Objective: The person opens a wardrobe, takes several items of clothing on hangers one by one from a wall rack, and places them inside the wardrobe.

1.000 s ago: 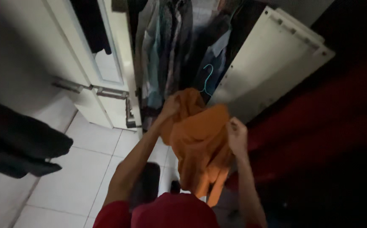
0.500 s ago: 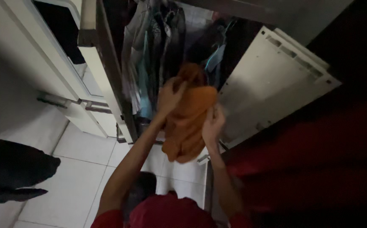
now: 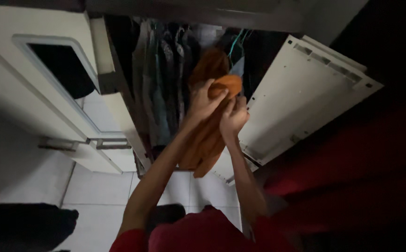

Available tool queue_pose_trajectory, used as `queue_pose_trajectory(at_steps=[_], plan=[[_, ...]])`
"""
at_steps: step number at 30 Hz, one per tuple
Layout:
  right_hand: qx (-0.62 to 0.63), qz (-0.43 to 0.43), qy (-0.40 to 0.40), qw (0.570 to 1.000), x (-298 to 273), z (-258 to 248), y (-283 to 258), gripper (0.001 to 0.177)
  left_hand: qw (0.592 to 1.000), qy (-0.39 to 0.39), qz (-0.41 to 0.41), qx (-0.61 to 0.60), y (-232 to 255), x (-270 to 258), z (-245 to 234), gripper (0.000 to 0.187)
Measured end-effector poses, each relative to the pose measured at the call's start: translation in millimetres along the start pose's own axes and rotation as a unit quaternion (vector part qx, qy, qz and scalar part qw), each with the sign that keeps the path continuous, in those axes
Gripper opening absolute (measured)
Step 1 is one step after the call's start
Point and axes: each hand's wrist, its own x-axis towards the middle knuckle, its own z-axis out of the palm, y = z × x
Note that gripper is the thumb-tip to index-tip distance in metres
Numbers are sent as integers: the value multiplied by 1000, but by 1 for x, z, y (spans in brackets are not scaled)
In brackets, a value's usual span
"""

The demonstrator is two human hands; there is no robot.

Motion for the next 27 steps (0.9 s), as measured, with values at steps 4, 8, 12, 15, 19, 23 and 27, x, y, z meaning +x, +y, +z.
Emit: queue_pose_trajectory(at_steps=[4, 8, 12, 15, 19, 23, 27], plan=[[0, -68, 30, 997, 13, 18, 2, 20, 999, 25, 39, 13, -18, 13, 4, 62], [-8, -86, 48, 995, 32, 26, 9, 19, 999, -1, 40, 16, -26, 30, 10, 55], [-53, -1, 25, 998, 60, 30, 21, 21, 998, 10, 68, 7, -37, 50, 32, 52], [-37, -13, 32, 999, 78, 38, 32, 22, 997, 22, 68, 11, -46, 62, 47, 50], [-67, -78, 24, 994, 83, 65, 63, 21, 1000, 14, -14, 0, -68, 71, 66, 53], [-218, 13, -137, 966, 64, 87, 110, 58, 998, -33, -54, 3, -111, 65, 82, 49], [-193, 61, -174, 964, 50, 103, 136, 44, 996, -57, -64, -36, -129, 58, 91, 52]])
